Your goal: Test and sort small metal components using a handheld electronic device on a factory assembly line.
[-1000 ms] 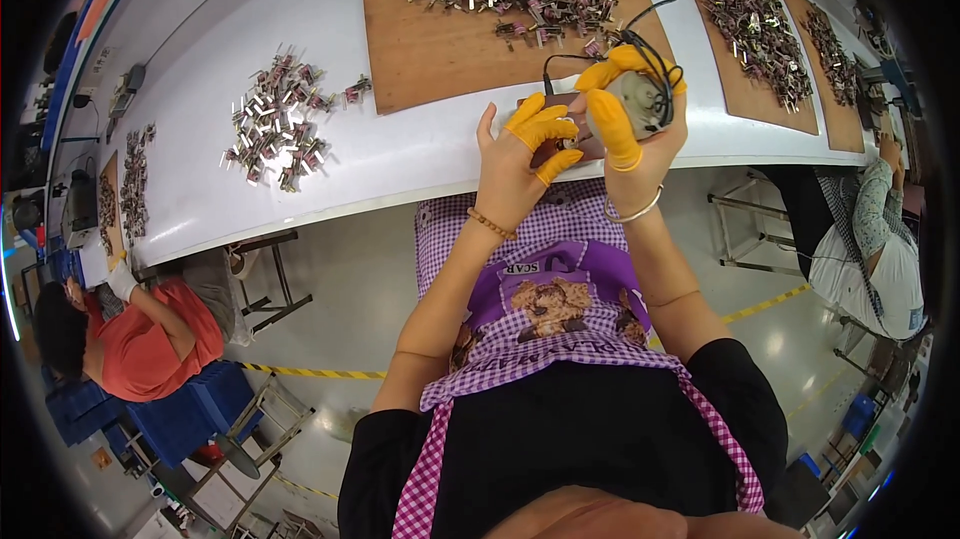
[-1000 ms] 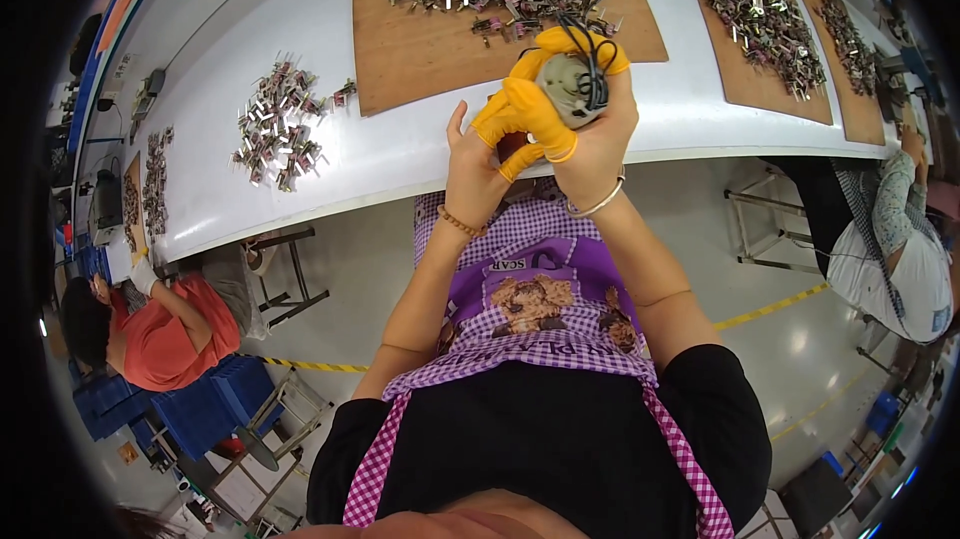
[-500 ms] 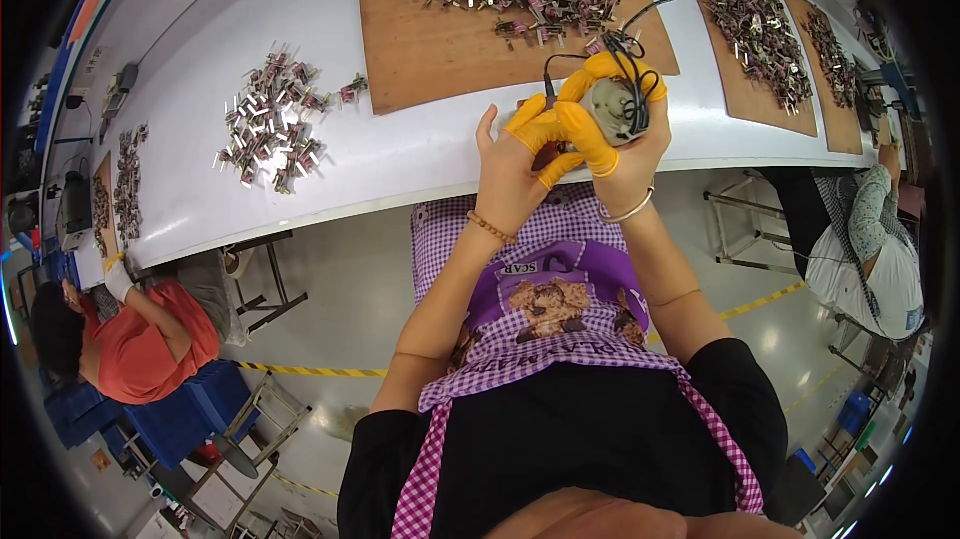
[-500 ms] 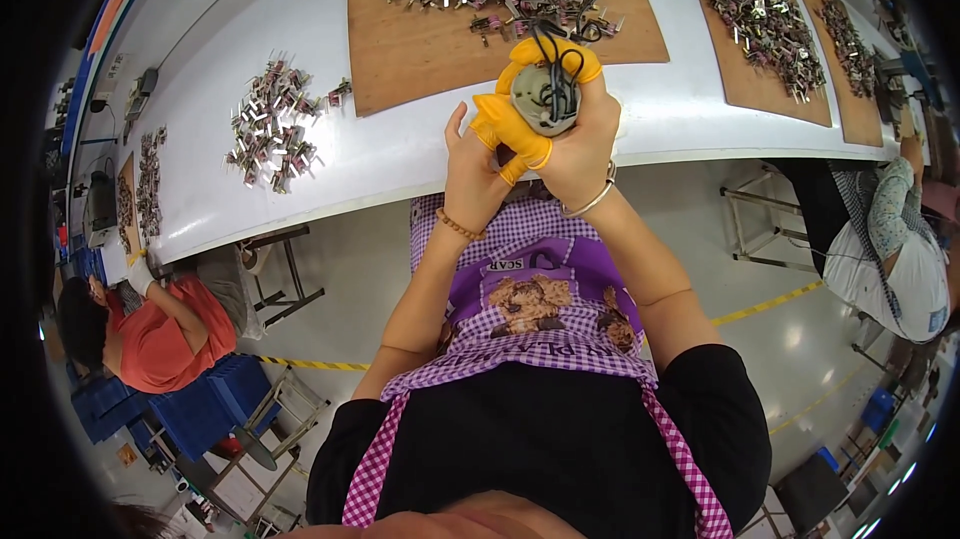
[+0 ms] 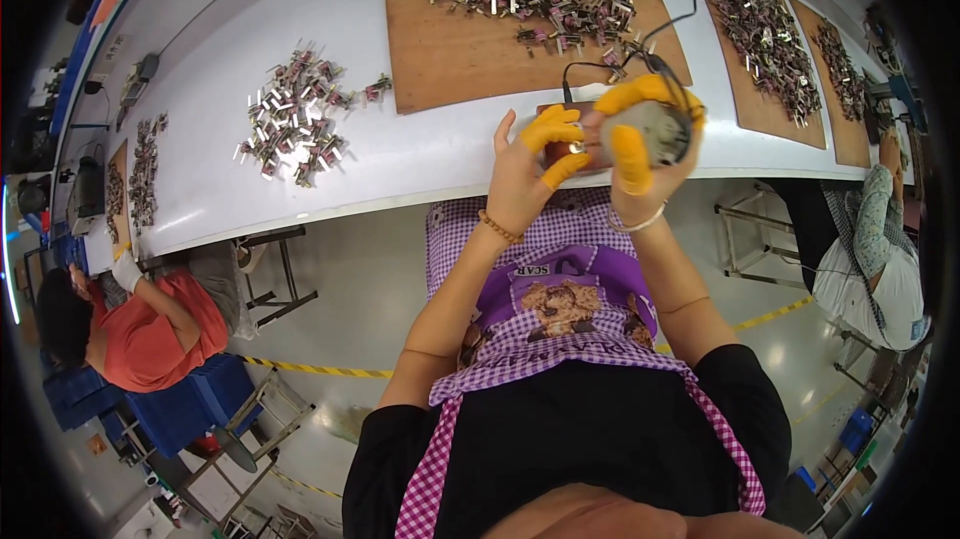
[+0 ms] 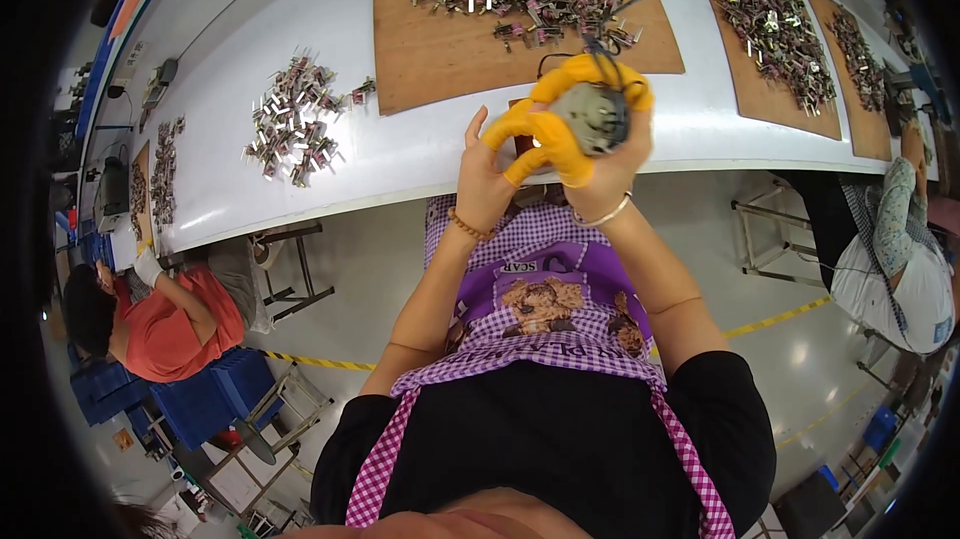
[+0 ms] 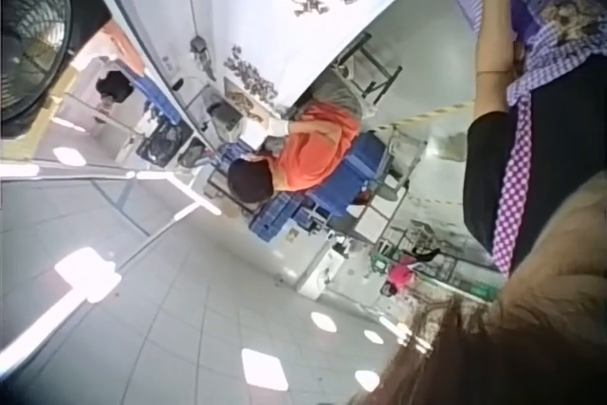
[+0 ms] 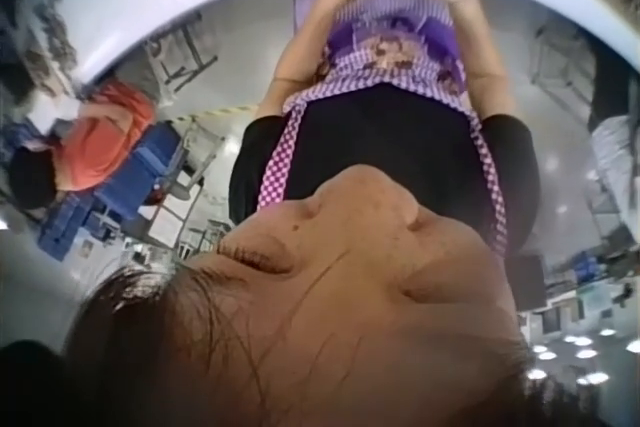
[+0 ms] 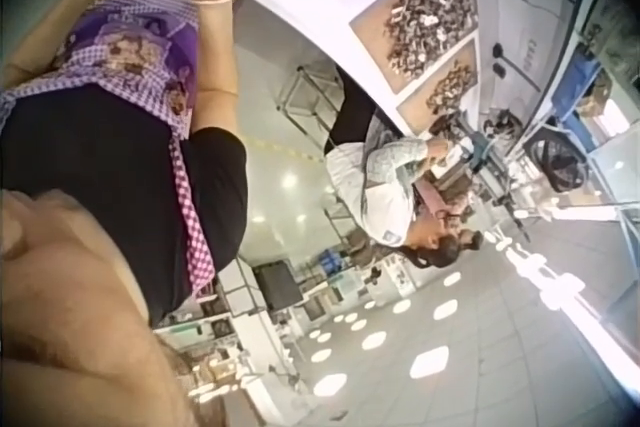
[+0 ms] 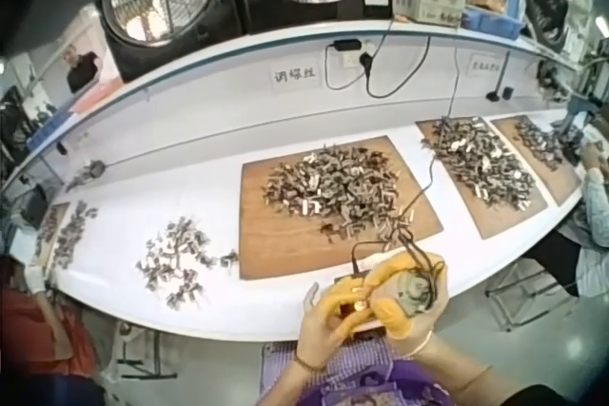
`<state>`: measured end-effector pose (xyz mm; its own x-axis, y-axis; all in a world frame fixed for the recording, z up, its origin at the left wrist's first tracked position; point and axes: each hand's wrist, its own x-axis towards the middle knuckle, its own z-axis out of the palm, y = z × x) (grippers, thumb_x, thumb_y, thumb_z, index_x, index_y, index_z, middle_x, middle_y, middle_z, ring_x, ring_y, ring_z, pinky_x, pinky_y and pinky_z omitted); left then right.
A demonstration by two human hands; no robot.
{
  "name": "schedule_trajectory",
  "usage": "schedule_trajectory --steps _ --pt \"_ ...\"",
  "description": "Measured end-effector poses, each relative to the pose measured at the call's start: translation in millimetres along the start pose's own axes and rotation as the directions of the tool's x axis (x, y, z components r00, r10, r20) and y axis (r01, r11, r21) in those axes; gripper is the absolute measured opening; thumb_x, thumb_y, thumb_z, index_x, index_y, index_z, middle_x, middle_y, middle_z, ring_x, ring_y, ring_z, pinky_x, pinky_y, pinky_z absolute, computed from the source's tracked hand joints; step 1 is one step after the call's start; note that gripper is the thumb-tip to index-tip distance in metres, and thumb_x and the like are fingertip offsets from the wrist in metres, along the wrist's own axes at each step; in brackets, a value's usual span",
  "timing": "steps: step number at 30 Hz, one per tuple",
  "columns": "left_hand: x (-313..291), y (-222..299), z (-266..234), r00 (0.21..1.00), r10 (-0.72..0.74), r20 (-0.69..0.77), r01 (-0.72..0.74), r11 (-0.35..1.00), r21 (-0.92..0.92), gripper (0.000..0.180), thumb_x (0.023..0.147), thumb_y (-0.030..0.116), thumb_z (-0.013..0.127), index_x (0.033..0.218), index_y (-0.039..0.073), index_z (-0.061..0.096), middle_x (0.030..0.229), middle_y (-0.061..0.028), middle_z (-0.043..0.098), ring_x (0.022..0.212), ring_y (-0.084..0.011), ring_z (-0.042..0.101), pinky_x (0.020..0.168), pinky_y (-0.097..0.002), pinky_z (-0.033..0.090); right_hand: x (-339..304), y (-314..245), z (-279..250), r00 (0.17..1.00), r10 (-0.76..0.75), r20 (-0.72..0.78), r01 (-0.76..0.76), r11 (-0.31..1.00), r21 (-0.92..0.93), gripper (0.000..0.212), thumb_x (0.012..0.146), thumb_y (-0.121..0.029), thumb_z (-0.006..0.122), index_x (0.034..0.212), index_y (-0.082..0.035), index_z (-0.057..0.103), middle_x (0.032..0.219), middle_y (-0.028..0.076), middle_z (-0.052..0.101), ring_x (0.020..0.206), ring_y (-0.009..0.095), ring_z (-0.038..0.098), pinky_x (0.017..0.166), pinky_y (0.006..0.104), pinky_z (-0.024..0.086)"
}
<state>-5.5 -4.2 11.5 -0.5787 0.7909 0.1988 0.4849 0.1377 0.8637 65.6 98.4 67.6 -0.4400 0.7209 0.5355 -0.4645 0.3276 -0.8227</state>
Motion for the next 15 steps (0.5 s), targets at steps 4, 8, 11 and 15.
schedule_trajectory --steps 4,8,11,15 --pt "3.8 -27.8 -29.8 0.951 0.088 -0.297 -0.067 0.995 0.081 0.022 0.076 0.022 0.065 0.097 0.015 0.061 0.103 0.0035 0.063 0.095 -0.0152 0.056 0.105 -0.0446 0.017 5.4 -4.0 -11.0 0.993 -0.024 -0.115 0.047 0.979 0.200 0.035 0.078 -0.004 0.063 0.109 0.000 0.048 0.087 0.015 0.058 0.065 0.020 0.058 0.061 0.0270 0.047" --pt "15.9 -69.8 -103.0 0.904 0.063 -0.423 0.262 0.699 0.665 0.025 0.075 0.022 0.066 0.099 0.019 0.062 0.119 0.0008 0.056 0.106 -0.0158 0.050 0.102 -0.0525 0.019 13.6 2.6 -37.4 0.988 0.040 -0.147 -0.029 0.997 0.073 0.034 0.079 -0.006 0.062 0.110 0.000 0.048 0.086 0.014 0.058 0.063 0.019 0.057 0.058 0.0256 0.045" --pt "13.3 -130.9 -143.7 0.859 0.085 -0.504 0.425 0.431 0.796 0.030 0.075 0.024 0.066 0.104 0.022 0.062 0.117 -0.0036 0.057 0.110 -0.0173 0.048 0.100 -0.0526 0.021 11.2 2.1 -51.8 0.981 0.044 -0.189 -0.045 0.999 -0.002 0.034 0.080 -0.007 0.062 0.110 0.000 0.048 0.085 0.014 0.059 0.062 0.019 0.057 0.057 0.0241 0.043" --pt "36.6 -110.9 -136.5 0.822 0.062 -0.566 0.512 0.356 0.782 0.033 0.076 0.025 0.064 0.108 0.022 0.062 0.116 -0.0072 0.057 0.111 -0.0198 0.047 0.096 -0.0527 0.026 8.9 -0.8 -63.5 0.972 0.075 -0.224 -0.080 0.997 -0.013 0.035 0.080 -0.006 0.063 0.110 0.000 0.047 0.087 0.012 0.059 0.062 0.017 0.057 0.059 0.0229 0.044"
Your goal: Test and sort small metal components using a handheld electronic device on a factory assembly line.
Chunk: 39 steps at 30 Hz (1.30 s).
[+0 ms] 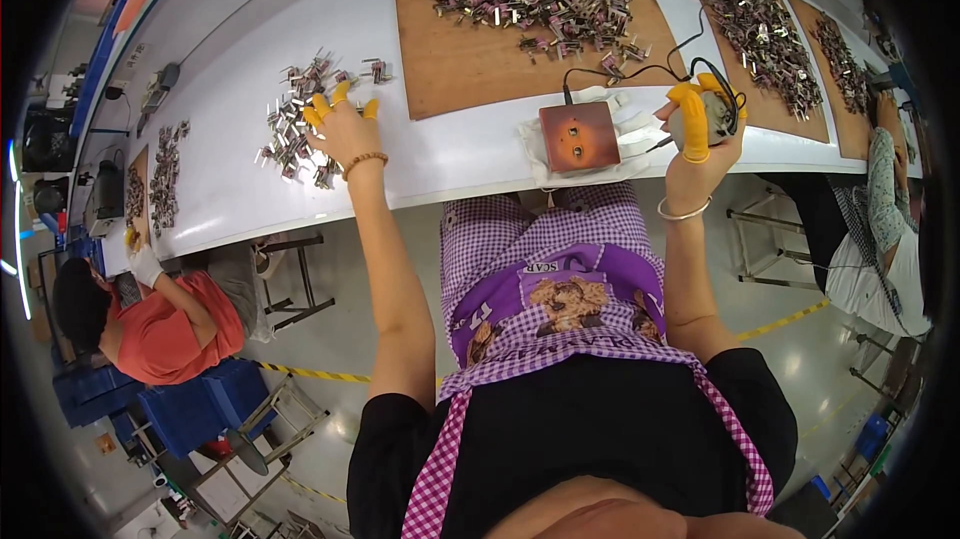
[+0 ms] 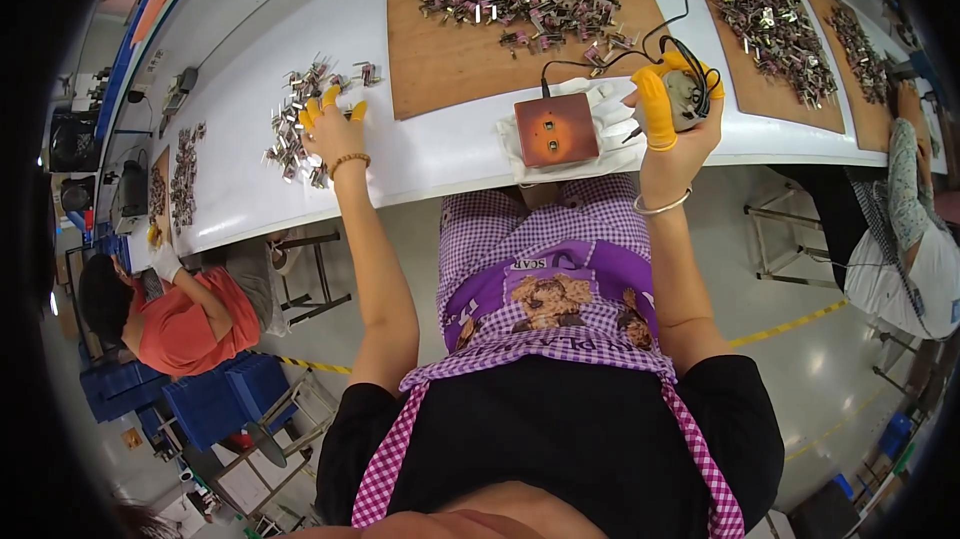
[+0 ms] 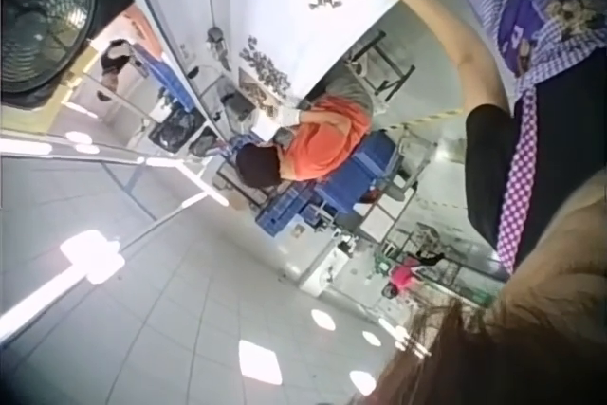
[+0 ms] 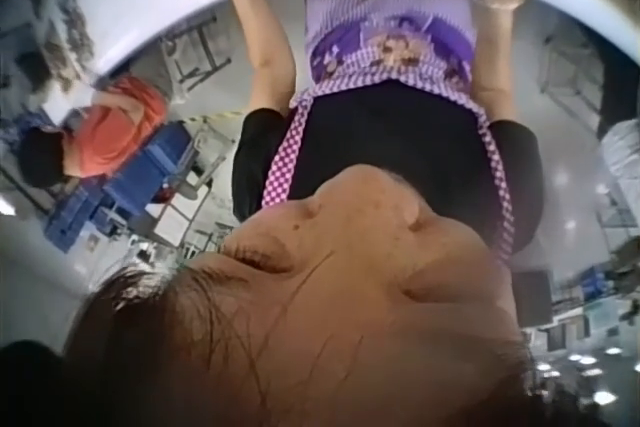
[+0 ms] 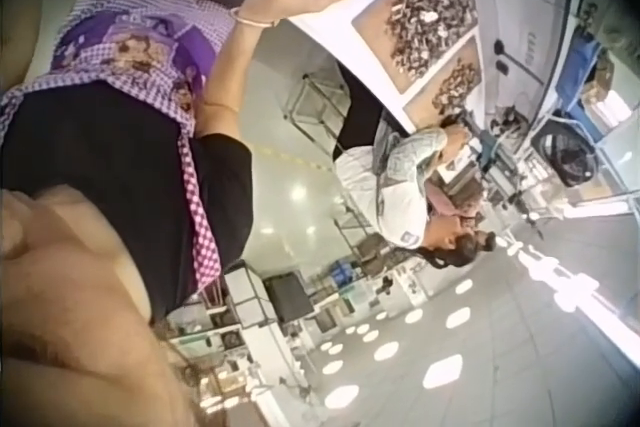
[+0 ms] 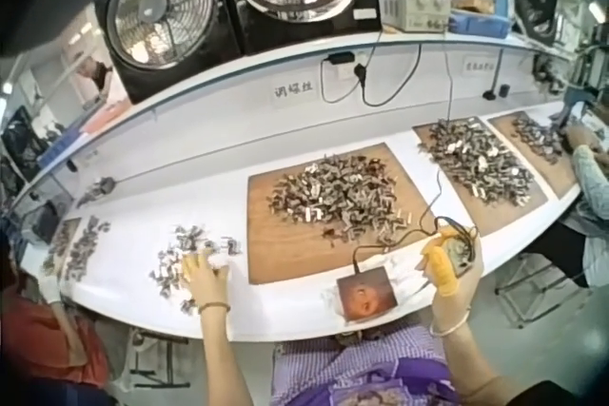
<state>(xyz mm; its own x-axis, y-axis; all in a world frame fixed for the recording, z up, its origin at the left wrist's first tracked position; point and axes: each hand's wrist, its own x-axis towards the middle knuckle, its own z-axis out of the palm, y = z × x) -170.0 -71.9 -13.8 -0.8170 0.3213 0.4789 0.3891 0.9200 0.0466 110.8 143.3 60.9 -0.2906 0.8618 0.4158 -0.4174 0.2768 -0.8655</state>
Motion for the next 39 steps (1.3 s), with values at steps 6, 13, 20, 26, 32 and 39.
schedule_trajectory --steps 6,13,20,26,32,39 --pt "4.4 113.7 -24.1 0.895 0.429 -0.122 -0.433 0.771 -0.468 0.031 0.072 0.024 0.063 0.102 0.017 0.062 0.098 -0.0044 0.061 0.090 -0.0232 0.056 0.075 -0.0360 0.041 -6.0 -1.3 5.2 1.000 -0.013 0.010 0.013 1.000 0.015 0.034 0.081 -0.008 0.062 0.110 -0.001 0.048 0.085 0.011 0.059 0.060 0.017 0.057 0.057 0.0226 0.043" --pt "11.7 163.8 4.3 0.771 0.636 -0.041 -0.607 0.712 -0.353 0.025 0.078 0.025 0.062 0.099 0.012 0.065 0.093 -0.0045 0.064 0.077 -0.0224 0.059 0.069 -0.0321 0.047 -16.0 -7.6 8.5 0.999 0.003 0.040 -0.005 0.999 0.039 0.034 0.082 -0.010 0.061 0.111 0.000 0.048 0.084 0.012 0.059 0.059 0.017 0.056 0.055 0.0222 0.041" --pt "5.7 109.7 -14.0 0.895 0.310 0.322 0.105 0.556 -0.825 0.024 0.081 0.017 0.060 0.103 0.010 0.064 0.090 -0.0048 0.067 0.076 -0.0213 0.063 0.069 -0.0299 0.049 -11.5 -1.6 -6.8 1.000 0.029 -0.006 -0.029 1.000 0.004 0.034 0.082 -0.011 0.061 0.112 0.000 0.047 0.085 0.012 0.058 0.060 0.017 0.056 0.056 0.0220 0.042" --pt "22.7 66.5 3.4 0.930 0.298 0.214 -0.144 0.832 -0.536 0.021 0.079 0.017 0.061 0.098 0.012 0.067 0.090 -0.0063 0.067 0.078 -0.0237 0.061 0.072 -0.0335 0.046 -12.2 0.2 -0.9 0.997 0.067 0.043 -0.070 0.996 0.057 0.034 0.081 -0.007 0.062 0.111 -0.001 0.046 0.088 0.011 0.058 0.063 0.016 0.059 0.059 0.0220 0.045" --pt "6.8 102.8 -22.3 0.895 0.391 -0.213 -0.439 0.856 -0.273 0.018 0.077 0.019 0.063 0.092 0.013 0.069 0.091 -0.0043 0.066 0.079 -0.0227 0.059 0.081 -0.0379 0.038 -13.6 1.2 -0.6 0.995 0.078 0.061 -0.081 0.996 0.045 0.035 0.081 -0.006 0.063 0.111 -0.001 0.045 0.090 0.010 0.058 0.065 0.016 0.060 0.060 0.0223 0.046" --pt "-9.9 105.2 -55.1 0.867 0.474 0.152 -0.385 0.832 -0.398 0.024 0.073 0.014 0.066 0.096 0.007 0.068 0.086 -0.0061 0.068 0.081 -0.0231 0.061 0.073 -0.0301 0.047 -14.4 -0.3 2.0 0.999 0.026 0.029 -0.027 1.000 0.008 0.032 0.083 -0.010 0.061 0.111 0.000 0.048 0.083 0.012 0.058 0.060 0.018 0.056 0.056 0.0226 0.042"
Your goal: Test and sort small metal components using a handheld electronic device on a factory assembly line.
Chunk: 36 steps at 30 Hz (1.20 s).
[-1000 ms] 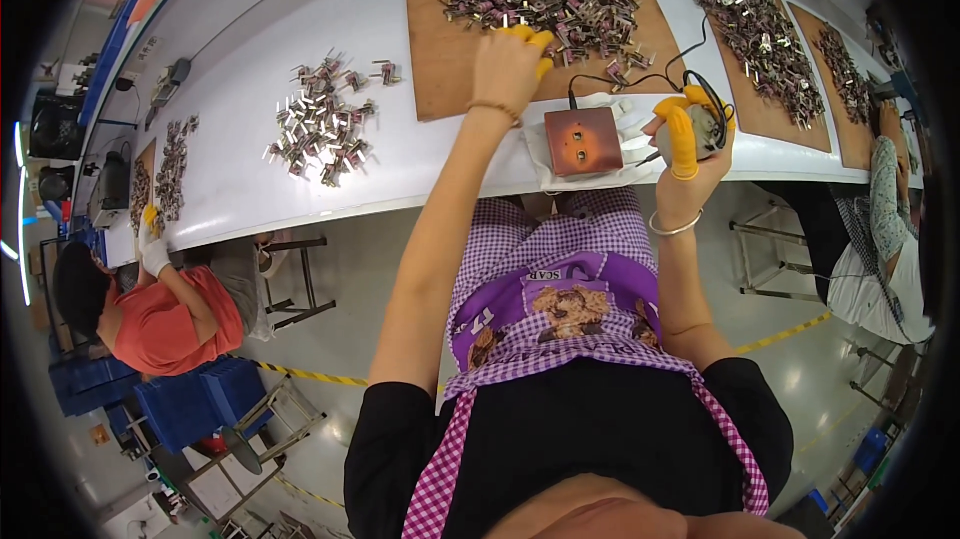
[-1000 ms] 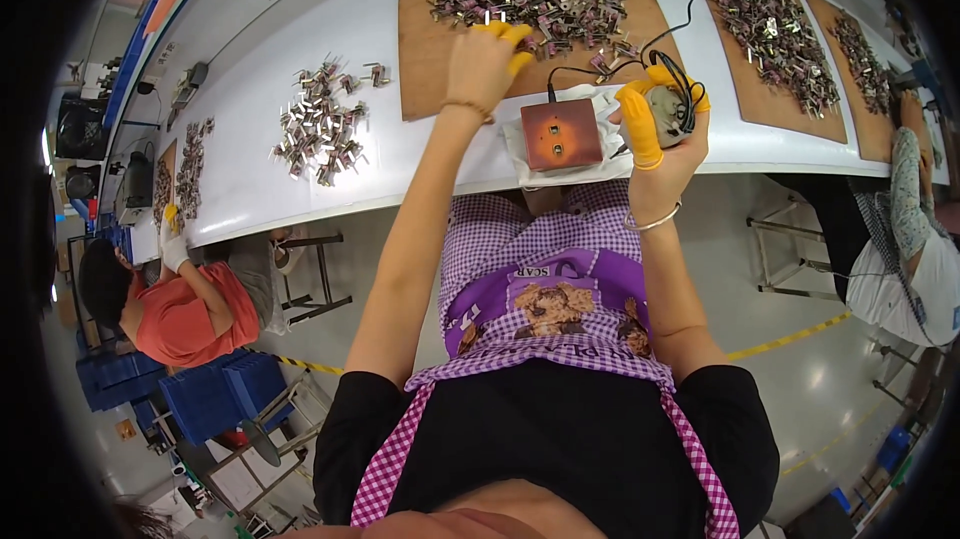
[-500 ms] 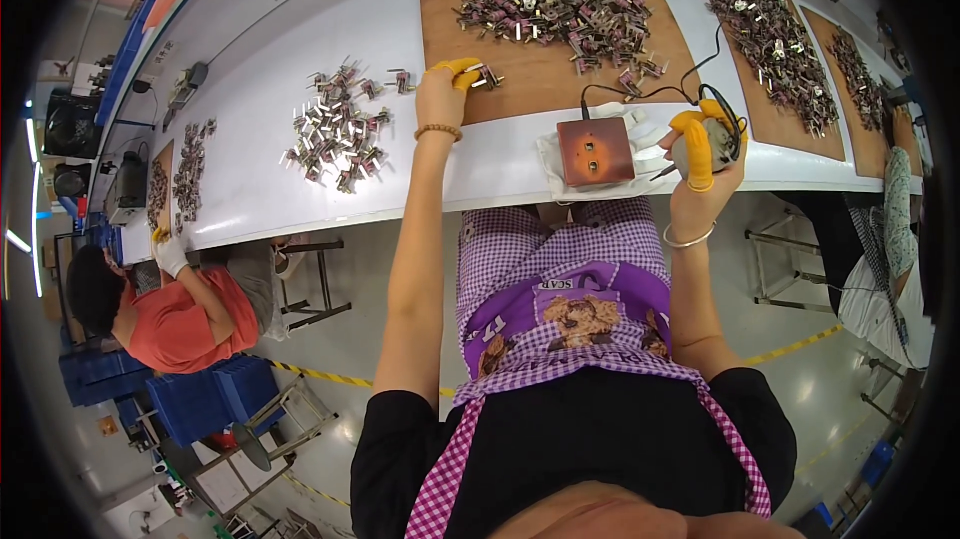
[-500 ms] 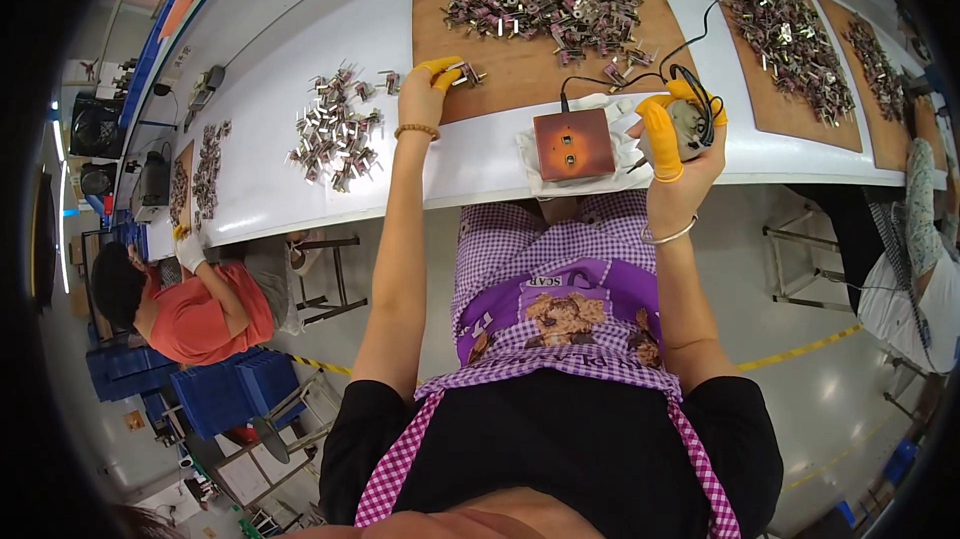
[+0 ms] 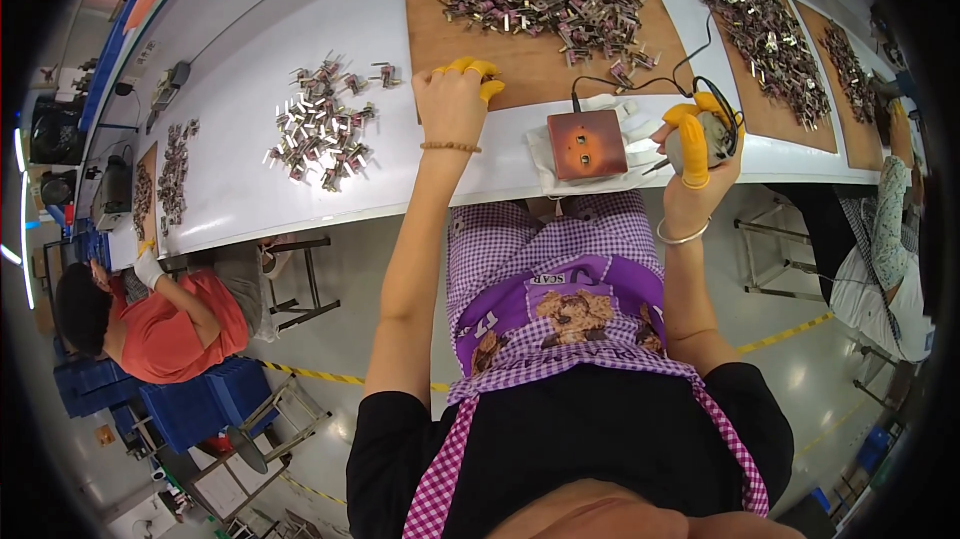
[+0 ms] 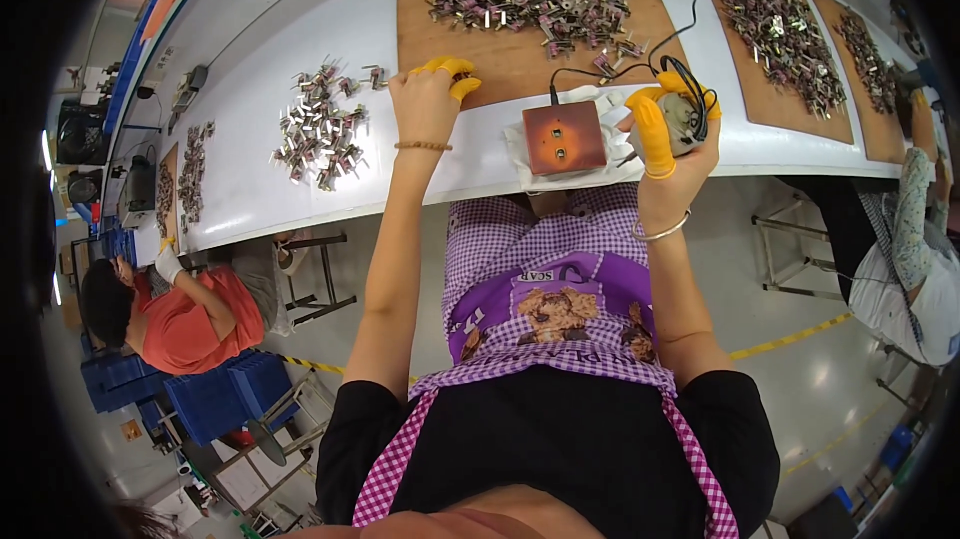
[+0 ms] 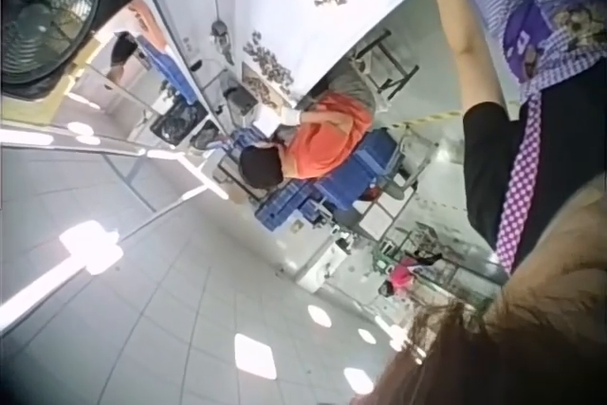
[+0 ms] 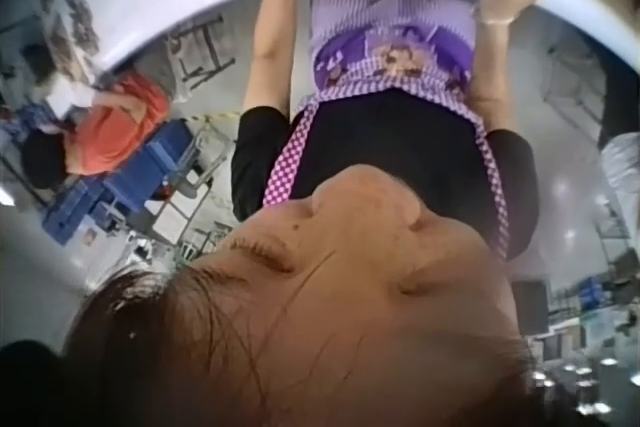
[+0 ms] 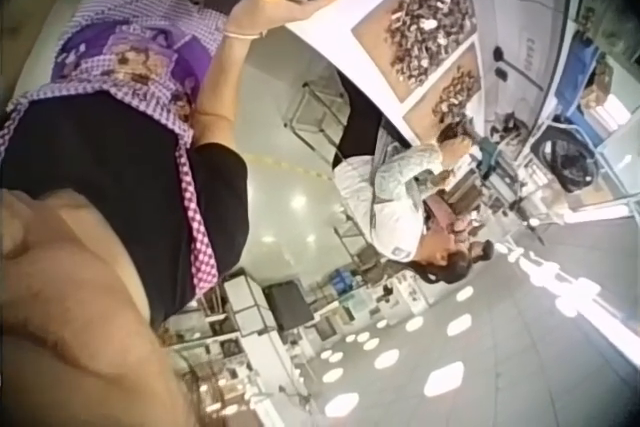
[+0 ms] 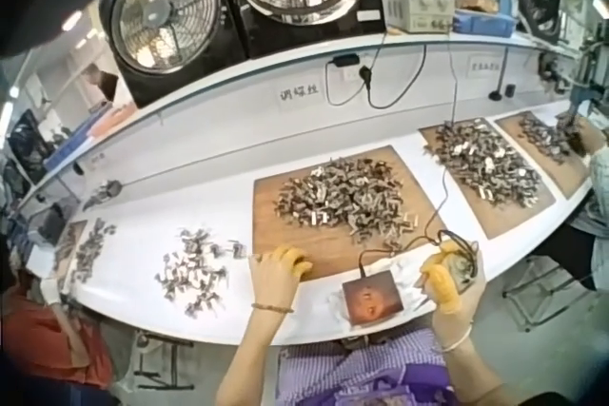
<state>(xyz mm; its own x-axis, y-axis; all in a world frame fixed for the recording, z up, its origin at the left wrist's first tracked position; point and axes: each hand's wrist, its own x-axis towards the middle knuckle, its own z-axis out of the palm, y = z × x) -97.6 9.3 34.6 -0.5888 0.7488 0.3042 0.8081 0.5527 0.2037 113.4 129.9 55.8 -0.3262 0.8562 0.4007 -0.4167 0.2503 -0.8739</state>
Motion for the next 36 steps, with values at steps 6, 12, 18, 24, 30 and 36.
schedule_trajectory --steps 6,12,18,24,30,36 --pt "-35.7 41.3 3.3 1.000 0.007 0.025 0.016 0.623 -0.782 0.031 0.066 0.009 0.072 0.096 0.003 0.065 0.092 -0.0036 0.068 0.083 -0.0160 0.060 0.075 -0.0250 0.047 7.2 1.4 7.0 1.000 -0.008 0.005 0.007 0.999 0.039 0.032 0.083 -0.010 0.060 0.111 0.000 0.048 0.083 0.013 0.058 0.061 0.019 0.056 0.056 0.0232 0.043" --pt "-64.5 77.7 19.2 0.998 0.051 -0.042 -0.065 0.648 -0.759 0.028 0.070 0.024 0.069 0.096 0.014 0.063 0.098 0.0034 0.065 0.083 -0.0142 0.056 0.100 -0.0399 0.022 6.8 -4.5 25.2 0.997 -0.007 0.071 -0.004 0.989 0.147 0.033 0.082 -0.009 0.061 0.111 0.001 0.047 0.084 0.013 0.058 0.062 0.019 0.057 0.057 0.0237 0.044" --pt "-67.1 81.3 21.7 0.997 0.069 -0.021 -0.064 0.720 -0.691 0.028 0.070 0.022 0.070 0.095 0.014 0.062 0.100 0.0033 0.064 0.089 -0.0147 0.057 0.101 -0.0421 0.020 3.3 0.4 35.3 0.989 0.028 0.148 -0.037 0.998 0.059 0.044 0.072 -0.001 0.070 0.110 -0.002 0.048 0.100 0.008 0.060 0.077 0.016 0.060 0.068 0.0257 0.050" --pt "-67.0 79.8 15.7 0.994 0.058 0.092 0.028 0.688 -0.725 0.028 0.069 0.022 0.070 0.095 0.014 0.062 0.099 0.0032 0.064 0.093 -0.0145 0.057 0.101 -0.0420 0.020 2.2 6.3 44.9 0.975 -0.017 0.223 0.010 0.999 0.034 0.039 0.076 0.000 0.064 0.111 0.000 0.046 0.087 0.014 0.059 0.064 0.018 0.058 0.061 0.0249 0.047" --pt "-67.3 78.9 17.2 0.997 0.069 0.027 -0.028 0.688 -0.725 0.028 0.069 0.022 0.070 0.095 0.014 0.063 0.098 0.0031 0.064 0.087 -0.0144 0.057 0.100 -0.0416 0.020 -0.4 7.1 46.2 0.973 0.096 0.208 -0.119 0.988 0.099 0.048 0.067 0.000 0.073 0.109 -0.003 0.050 0.102 0.008 0.061 0.081 0.015 0.060 0.071 0.0238 0.050" --pt "-65.9 80.3 15.5 0.999 0.048 0.020 -0.018 0.676 -0.737 0.028 0.068 0.022 0.071 0.094 0.014 0.063 0.093 0.0031 0.064 0.081 -0.0142 0.056 0.100 -0.0413 0.020 1.7 7.4 50.8 0.971 0.003 0.238 -0.007 1.000 0.017 0.049 0.065 -0.002 0.075 0.108 -0.003 0.050 0.099 0.009 0.063 0.076 0.015 0.061 0.066 0.0230 0.050"
